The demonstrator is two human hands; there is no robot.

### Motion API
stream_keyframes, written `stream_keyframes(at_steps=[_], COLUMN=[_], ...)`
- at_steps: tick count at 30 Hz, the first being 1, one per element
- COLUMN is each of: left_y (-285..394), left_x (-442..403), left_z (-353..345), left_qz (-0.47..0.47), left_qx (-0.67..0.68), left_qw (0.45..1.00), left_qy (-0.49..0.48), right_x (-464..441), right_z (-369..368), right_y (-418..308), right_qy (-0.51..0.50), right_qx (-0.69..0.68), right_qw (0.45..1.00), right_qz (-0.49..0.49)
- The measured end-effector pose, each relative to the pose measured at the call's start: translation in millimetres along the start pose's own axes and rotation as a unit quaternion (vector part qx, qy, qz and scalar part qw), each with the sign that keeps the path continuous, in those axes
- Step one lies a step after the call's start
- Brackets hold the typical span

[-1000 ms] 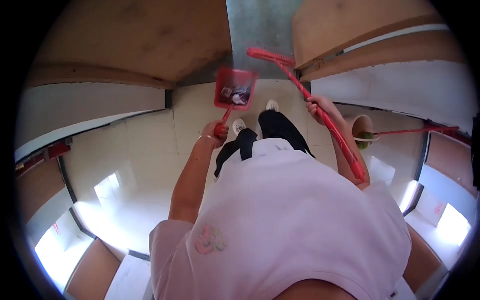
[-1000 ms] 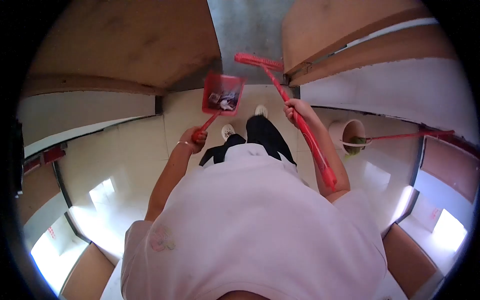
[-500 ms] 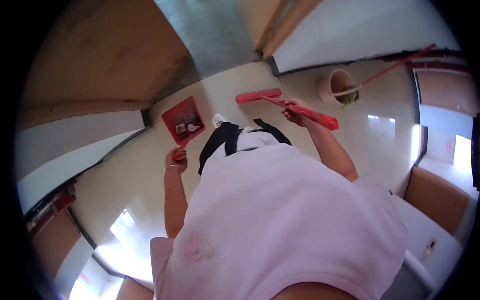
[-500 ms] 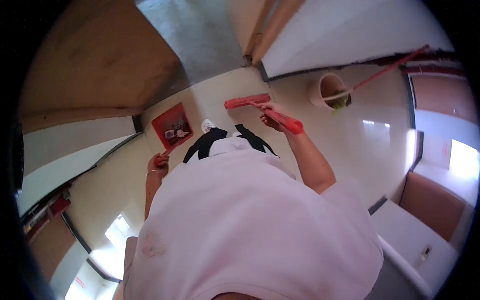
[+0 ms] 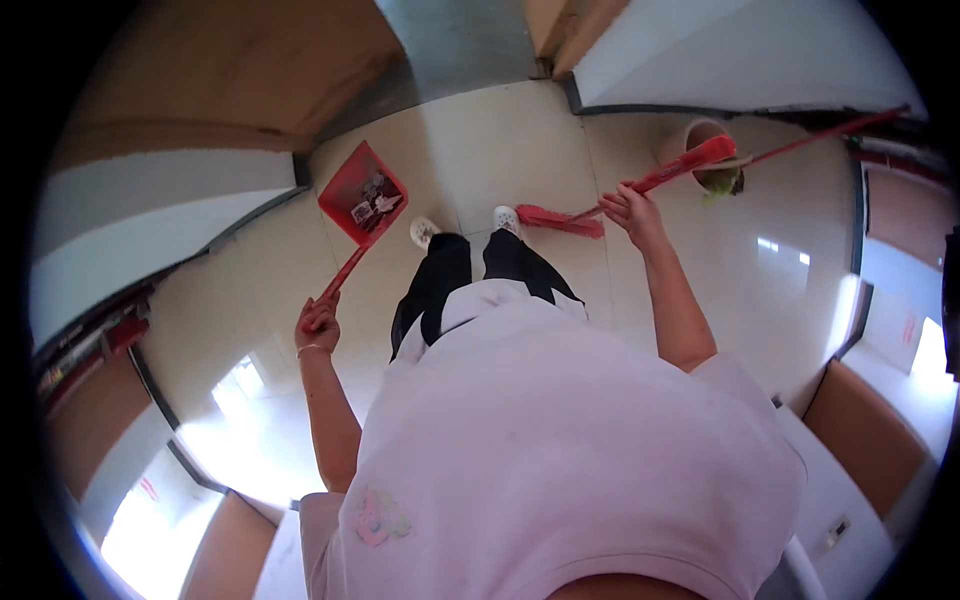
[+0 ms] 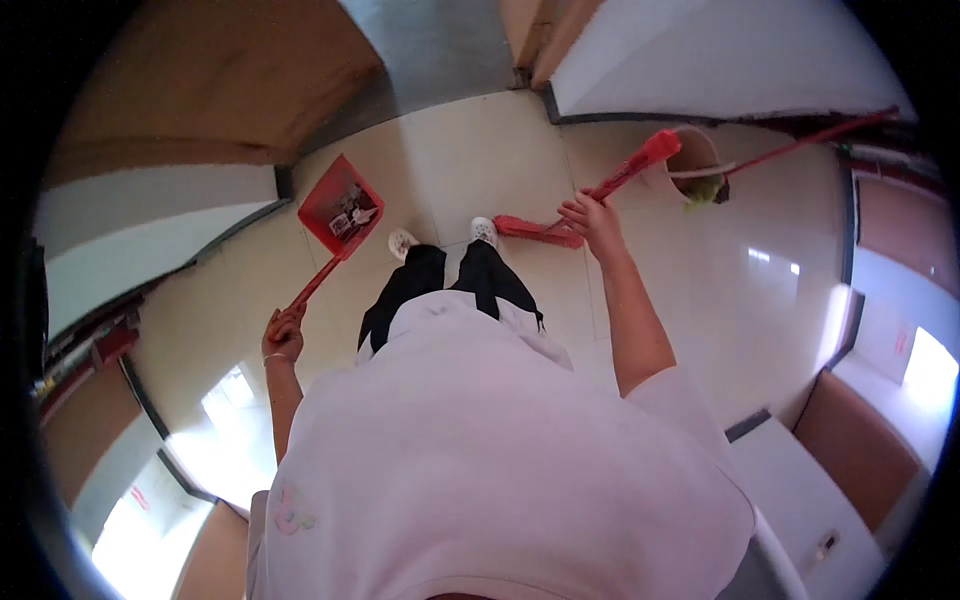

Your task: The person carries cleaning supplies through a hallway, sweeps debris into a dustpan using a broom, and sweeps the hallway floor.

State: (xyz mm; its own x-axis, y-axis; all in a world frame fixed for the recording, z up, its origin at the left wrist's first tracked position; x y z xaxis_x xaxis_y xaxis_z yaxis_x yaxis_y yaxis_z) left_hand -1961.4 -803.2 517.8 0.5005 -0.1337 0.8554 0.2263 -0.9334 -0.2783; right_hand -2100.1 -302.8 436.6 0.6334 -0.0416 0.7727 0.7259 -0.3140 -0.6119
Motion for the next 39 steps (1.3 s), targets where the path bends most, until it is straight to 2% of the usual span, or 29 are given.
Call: stream_keyframes(at_steps=[4, 6, 9, 14, 16, 19, 21, 24, 26, 27, 29, 30, 32, 33, 35, 36, 37, 39], left_y=[30.6, 45.3, 60.5, 101.6, 101.3, 102.3, 103.5, 108.5, 117.5, 122.8, 128.9, 133.1, 145.0, 154.6, 173.0, 155.1, 169.3, 196.2], left_x=[-21.2, -50.3, -95.2, -186.1, -205.8, -248.6, -275.5, -291.3, -303.2, -309.4, -300.7, -301.0, -302.4, -307.5, -316.9, -288.3, -293.5, -311.6], left_z=[34.2, 41.8, 44.7, 63.9, 67.3, 80.8, 73.8, 72.8, 62.9, 59.7, 58.4, 51.8, 35.8, 24.7, -3.4, -5.8, -22.4, -53.3], left_qz=[-0.035, -0.052, -0.057, -0.043, -0.063, -0.11, -0.127, -0.149, -0.15, -0.147, -0.154, -0.158, -0.173, -0.171, -0.155, -0.155, -0.157, -0.158], left_qx=[0.028, -0.009, -0.011, -0.036, -0.026, -0.077, -0.096, -0.121, -0.127, -0.118, -0.113, -0.112, -0.115, -0.114, -0.1, -0.114, -0.102, -0.094], left_qw=[0.999, 0.999, 0.998, 0.998, 0.996, 0.982, 0.976, 0.966, 0.964, 0.966, 0.966, 0.965, 0.961, 0.965, 0.974, 0.973, 0.975, 0.976], left_qy=[-0.002, 0.01, 0.011, 0.035, 0.052, 0.132, 0.152, 0.174, 0.179, 0.177, 0.174, 0.178, 0.185, 0.163, 0.134, 0.127, 0.123, 0.115], right_x=[-28.2, -54.6, -111.7, -220.6, -267.7, -332.3, -371.1, -389.8, -395.5, -402.2, -396.4, -396.5, -387.6, -382.1, -405.3, -374.0, -377.2, -381.2], right_z=[-41.5, -71.0, -113.7, -180.5, -183.5, -186.3, -193.3, -191.9, -199.8, -197.3, -194.8, -201.2, -234.2, -260.8, -291.2, -274.0, -291.4, -321.2], right_y=[1.9, 0.2, 14.0, 36.5, 32.4, 11.0, 2.2, 8.0, 19.9, 26.7, 53.3, 57.5, 65.0, 62.3, 72.0, 60.1, 58.3, 45.8], right_qy=[-0.005, -0.016, -0.08, -0.148, -0.119, -0.106, -0.099, -0.125, -0.162, -0.16, -0.156, -0.158, -0.23, -0.287, -0.268, -0.251, -0.285, -0.277], right_qx=[0.064, 0.11, 0.111, 0.098, 0.049, 0.056, 0.047, 0.035, 0.027, 0.022, -0.05, -0.058, -0.133, -0.122, -0.097, -0.065, -0.025, -0.028], right_qw=[0.998, 0.994, 0.99, 0.984, 0.992, 0.993, 0.994, 0.991, 0.981, 0.982, 0.971, 0.97, 0.914, 0.891, 0.895, 0.905, 0.902, 0.902], right_qz=[-0.022, 0.017, 0.044, 0.017, -0.019, 0.009, 0.019, -0.014, -0.1, -0.1, -0.176, -0.178, -0.307, -0.33, -0.343, -0.337, -0.323, -0.33])
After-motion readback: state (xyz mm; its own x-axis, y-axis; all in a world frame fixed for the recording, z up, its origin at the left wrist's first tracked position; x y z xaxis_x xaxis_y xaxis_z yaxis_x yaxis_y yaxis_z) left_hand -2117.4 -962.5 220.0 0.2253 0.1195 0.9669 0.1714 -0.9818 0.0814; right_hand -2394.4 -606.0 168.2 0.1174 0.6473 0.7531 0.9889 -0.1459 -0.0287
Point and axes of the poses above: each hand's wrist, its own x-axis away from the middle knuckle, its own z-axis out of the back of the hand, y = z × x, the point moved 6 cm from there along -x, towards the middle knuckle, and after that the axes turned 4 degrees about x, right-handed, at the moved point
